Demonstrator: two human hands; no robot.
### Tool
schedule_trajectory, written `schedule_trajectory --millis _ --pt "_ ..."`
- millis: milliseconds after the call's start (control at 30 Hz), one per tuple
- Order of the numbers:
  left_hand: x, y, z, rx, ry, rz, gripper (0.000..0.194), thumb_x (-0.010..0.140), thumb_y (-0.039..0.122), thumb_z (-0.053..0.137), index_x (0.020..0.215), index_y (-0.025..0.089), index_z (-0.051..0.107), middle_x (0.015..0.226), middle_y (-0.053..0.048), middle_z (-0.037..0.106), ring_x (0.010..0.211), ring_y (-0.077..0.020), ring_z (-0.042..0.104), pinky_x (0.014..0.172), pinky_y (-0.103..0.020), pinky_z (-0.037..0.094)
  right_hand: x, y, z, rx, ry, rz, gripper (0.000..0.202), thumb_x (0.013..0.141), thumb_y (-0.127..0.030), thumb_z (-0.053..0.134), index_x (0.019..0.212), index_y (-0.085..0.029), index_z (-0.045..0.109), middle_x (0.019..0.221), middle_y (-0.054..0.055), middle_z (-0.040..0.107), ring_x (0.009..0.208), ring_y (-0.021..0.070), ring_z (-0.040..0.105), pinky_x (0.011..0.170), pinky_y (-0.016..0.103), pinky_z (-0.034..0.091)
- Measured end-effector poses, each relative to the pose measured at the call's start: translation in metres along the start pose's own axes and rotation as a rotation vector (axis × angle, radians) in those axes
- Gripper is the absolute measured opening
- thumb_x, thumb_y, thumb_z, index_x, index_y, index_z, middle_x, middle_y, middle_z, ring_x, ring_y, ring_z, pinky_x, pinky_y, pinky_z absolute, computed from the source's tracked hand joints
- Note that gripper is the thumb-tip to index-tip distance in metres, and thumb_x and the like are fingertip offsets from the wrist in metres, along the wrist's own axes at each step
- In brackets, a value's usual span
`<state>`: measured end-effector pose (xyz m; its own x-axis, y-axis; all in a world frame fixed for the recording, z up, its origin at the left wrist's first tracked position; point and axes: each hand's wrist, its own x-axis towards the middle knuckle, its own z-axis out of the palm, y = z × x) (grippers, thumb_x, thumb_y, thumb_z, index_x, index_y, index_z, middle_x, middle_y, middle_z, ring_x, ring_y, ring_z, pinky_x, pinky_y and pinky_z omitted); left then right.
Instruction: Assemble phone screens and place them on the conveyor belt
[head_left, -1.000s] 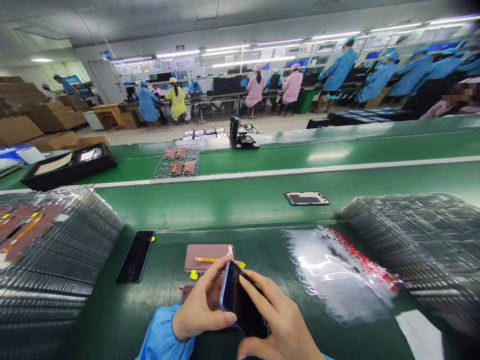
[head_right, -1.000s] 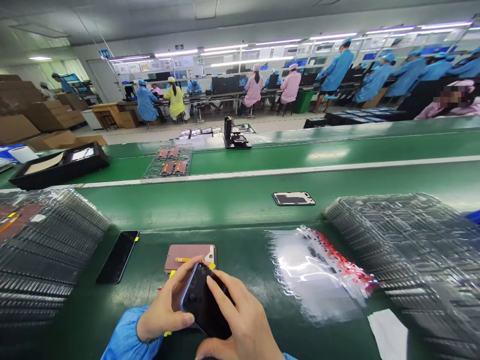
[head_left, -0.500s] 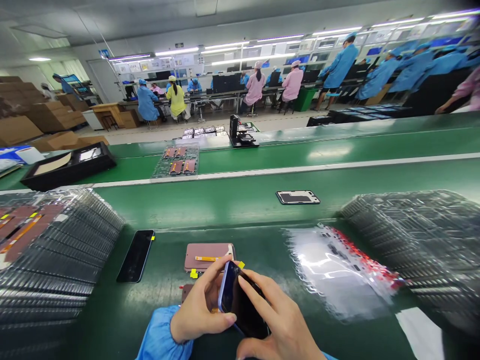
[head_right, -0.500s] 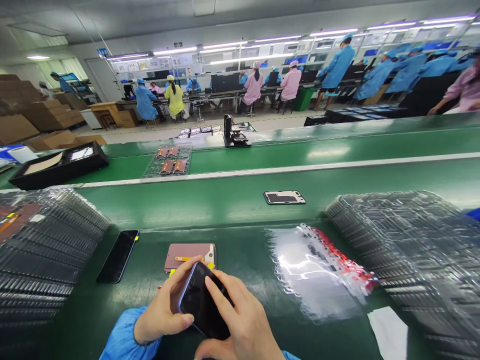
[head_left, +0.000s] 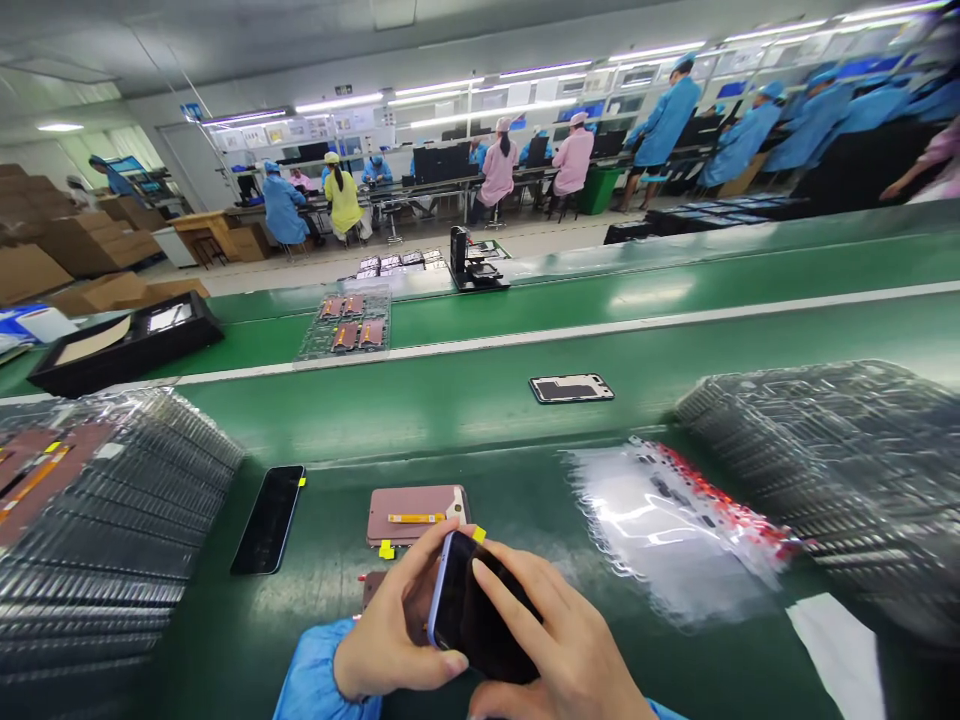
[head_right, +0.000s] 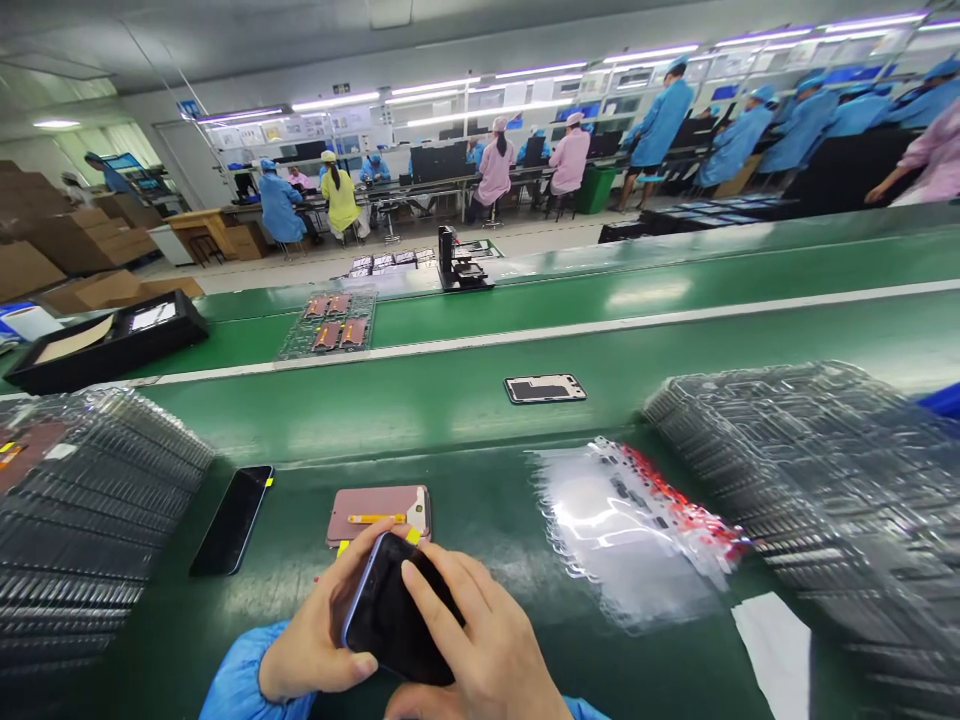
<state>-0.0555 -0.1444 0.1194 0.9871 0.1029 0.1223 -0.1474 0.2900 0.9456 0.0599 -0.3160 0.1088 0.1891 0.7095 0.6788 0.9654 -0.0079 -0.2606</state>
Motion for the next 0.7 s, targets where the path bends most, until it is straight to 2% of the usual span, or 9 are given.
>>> schedule_trajectory --millis 133,267,500,700 --pt "0.0004 0.0021 0.0013 0.017 -0.008 0.014 0.082 0.071 0.036 0.081 0.144 0.034 0.043 0.149 -0.012 0.045 0.140 -0.0338 0.038 0.116 -0.049 0.026 -0.0014 0.0000 -0.0019 -0.038 -0.010 -0.020 0.087 0.077 -0.072 0.060 0.133 -0.006 0.052 0.128 0.023 0.060 0.118 0.0341 0.058 0.091 0.045 0.056" --pt "-0.0015 0.0038 0.0018 0.029 -0.015 0.022 0.082 0.071 0.035 0.081 0.143 0.037 0.043 0.150 -0.010 0.045 0.139 -0.0331 0.039 0.116 -0.049 0.027 -0.0027 -0.0004 -0.0023 -0.059 -0.006 -0.027 0.086 0.075 -0.073 0.062 0.131 -0.007 0.055 0.127 0.022 0.062 0.116 0.0335 0.060 0.092 0.044 0.057" --pt "-0.0053 0.0050 0.0022 0.034 -0.007 0.010 0.083 0.070 0.036 0.082 0.143 0.038 0.044 0.148 -0.009 0.049 0.140 -0.0322 0.039 0.116 -0.046 0.028 -0.0037 0.0004 -0.0033 -0.082 0.038 -0.050 0.080 0.084 -0.071 0.049 0.135 -0.010 0.053 0.123 0.020 0.066 0.117 0.0301 0.060 0.094 0.041 0.055" --pt "-0.0078 0.0039 0.0004 0.053 0.002 0.008 0.084 0.068 0.035 0.084 0.143 0.039 0.044 0.149 -0.008 0.048 0.140 -0.0298 0.038 0.116 -0.041 0.029 -0.0035 0.0001 -0.0039 -0.061 0.032 -0.049 0.080 0.083 -0.071 0.053 0.135 -0.009 0.053 0.125 0.020 0.064 0.116 0.0302 0.059 0.094 0.040 0.055"
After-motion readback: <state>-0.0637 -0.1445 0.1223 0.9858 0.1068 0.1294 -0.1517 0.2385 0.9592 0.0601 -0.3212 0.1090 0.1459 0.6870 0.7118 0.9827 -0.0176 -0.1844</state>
